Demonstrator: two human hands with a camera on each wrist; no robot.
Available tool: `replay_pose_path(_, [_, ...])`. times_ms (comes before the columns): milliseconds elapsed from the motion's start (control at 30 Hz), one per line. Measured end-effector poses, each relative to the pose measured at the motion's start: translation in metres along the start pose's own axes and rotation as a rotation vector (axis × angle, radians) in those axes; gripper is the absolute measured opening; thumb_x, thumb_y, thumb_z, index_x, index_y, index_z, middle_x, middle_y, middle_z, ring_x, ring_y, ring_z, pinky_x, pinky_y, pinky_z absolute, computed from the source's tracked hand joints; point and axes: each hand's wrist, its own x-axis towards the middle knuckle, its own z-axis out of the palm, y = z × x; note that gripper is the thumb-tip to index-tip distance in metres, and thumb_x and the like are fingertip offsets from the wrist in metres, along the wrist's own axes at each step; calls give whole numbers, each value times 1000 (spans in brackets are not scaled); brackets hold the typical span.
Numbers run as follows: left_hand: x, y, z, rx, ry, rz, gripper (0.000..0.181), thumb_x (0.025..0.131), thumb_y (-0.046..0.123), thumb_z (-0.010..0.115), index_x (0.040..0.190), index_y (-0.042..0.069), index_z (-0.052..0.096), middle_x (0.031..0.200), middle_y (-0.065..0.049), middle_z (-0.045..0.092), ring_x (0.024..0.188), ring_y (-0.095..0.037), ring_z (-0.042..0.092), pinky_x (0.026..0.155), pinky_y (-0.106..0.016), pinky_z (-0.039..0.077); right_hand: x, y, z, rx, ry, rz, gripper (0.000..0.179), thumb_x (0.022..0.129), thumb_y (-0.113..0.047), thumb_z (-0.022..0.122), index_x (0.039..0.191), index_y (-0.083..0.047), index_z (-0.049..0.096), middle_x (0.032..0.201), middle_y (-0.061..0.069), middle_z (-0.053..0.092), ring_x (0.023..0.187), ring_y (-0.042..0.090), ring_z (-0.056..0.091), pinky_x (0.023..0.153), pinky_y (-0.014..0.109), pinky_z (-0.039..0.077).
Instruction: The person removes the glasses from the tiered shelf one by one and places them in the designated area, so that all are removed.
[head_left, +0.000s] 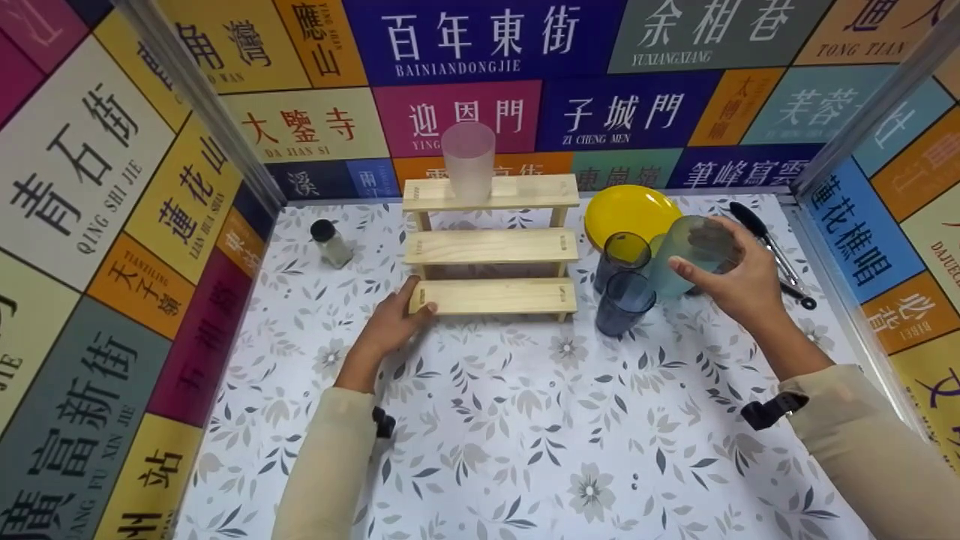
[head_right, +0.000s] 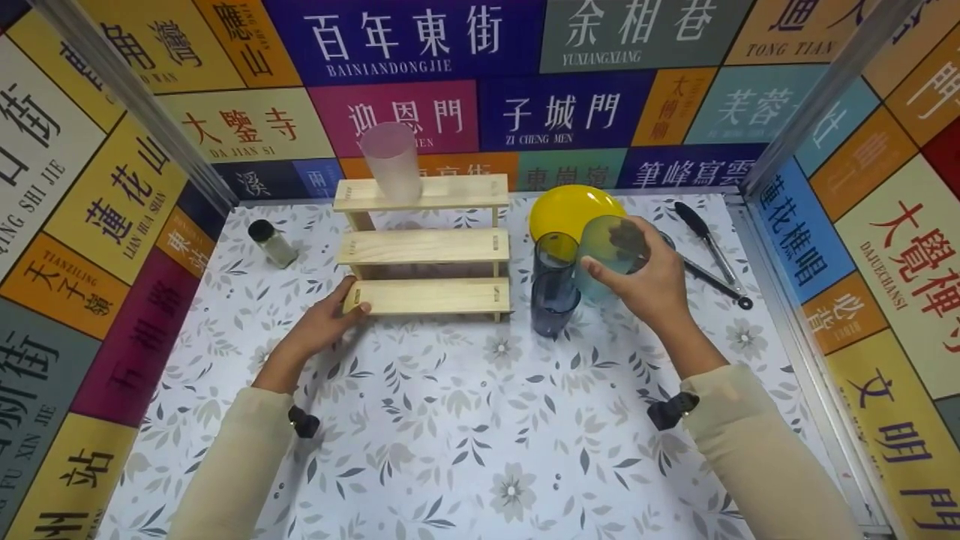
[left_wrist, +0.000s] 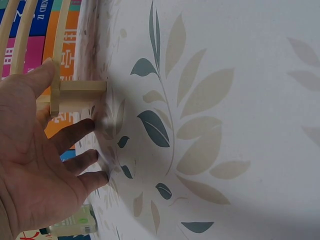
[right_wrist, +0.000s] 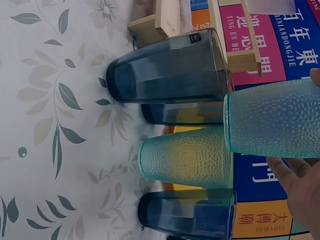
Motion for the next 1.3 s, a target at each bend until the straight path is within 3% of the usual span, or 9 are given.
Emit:
replay_pose_path(133, [-1, 0, 0, -1, -2, -5, 79, 111, 58, 59, 176, 25, 28, 172, -28, 44, 158, -60, 40, 126, -74, 36, 0, 8, -4, -12, 3, 13, 95, 90, -48, 93, 170, -28, 45, 163, 14, 55, 139, 31, 57, 95, 17, 45])
replay_pose_path(300, [1, -2, 1, 14, 6, 10, 78, 112, 57, 58, 176, 24, 29, 172, -28, 44, 158, -61, 39, 126, -75, 35, -1, 16, -5, -5, 16, 7, 93, 90, -43, 94, 168, -25, 48, 159, 13, 58, 136, 30, 60, 92, 10, 46])
replay_pose_path(433, [1, -2, 2, 14, 12, 15, 77, 112, 56, 59, 176, 23, 30, 171, -28, 45, 157, -62, 39, 127, -74, 34, -4, 21, -3, -15, 1, 18, 93, 90, -46, 94, 168, -24, 47, 163, 15, 54, 144, 39, 58, 99, 18, 50])
replay_pose_path(633, [0, -1, 3, 13, 17, 9, 80, 111, 57, 60, 176, 22, 29, 172, -27, 44, 158, -62, 37, 129, -72, 33, -12, 30, 2, -31, -13, 25, 97, 89, -50, 93, 170, -26, 44, 165, 17, 53, 149, 47, 56, 97, 23, 50])
replay_pose_path(833, [0, 0, 3, 12, 15, 10, 79, 111, 57, 60, 176, 23, 30, 173, -26, 44, 158, -61, 38, 129, -72, 32, -21, 41, 13, -35, -9, -16, 98, 89, -50, 94, 169, -23, 45, 163, 19, 55, 146, 44, 59, 95, 13, 48])
replay_pose_path(1033, [0, -1, 2, -9, 8, 7, 78, 110, 57, 62, 175, 25, 32, 167, -30, 50, 151, -60, 48, 123, -73, 40, -28, 54, 25, -39, 16, -64, 98, 88, -44, 96, 168, -16, 45, 158, 25, 59, 140, 45, 62, 93, 3, 42])
replay_pose_path(1167, [0, -1, 2, -3, 13, 18, 77, 110, 56, 62, 174, 25, 33, 164, -31, 54, 147, -58, 54, 120, -72, 44, -33, 62, 34, -54, 35, -82, 96, 89, -40, 96, 166, -11, 46, 155, 30, 60, 138, 48, 62, 107, 35, 57])
replay_pose_path(1233, [0, -1, 2, 1, 19, 24, 76, 110, 56, 62, 173, 24, 35, 161, -30, 56, 144, -57, 57, 119, -71, 45, -35, 66, 39, -61, 50, -93, 96, 89, -39, 96, 164, -9, 47, 152, 31, 62, 136, 50, 63, 107, 55, 55])
replay_pose_path(1300, [1, 0, 2, 1, 20, 27, 75, 110, 56, 62, 173, 25, 36, 160, -30, 57, 143, -57, 58, 119, -71, 46, -36, 68, 43, -59, 69, -99, 95, 88, -39, 97, 163, -8, 47, 151, 32, 63, 135, 50, 63, 107, 64, 52])
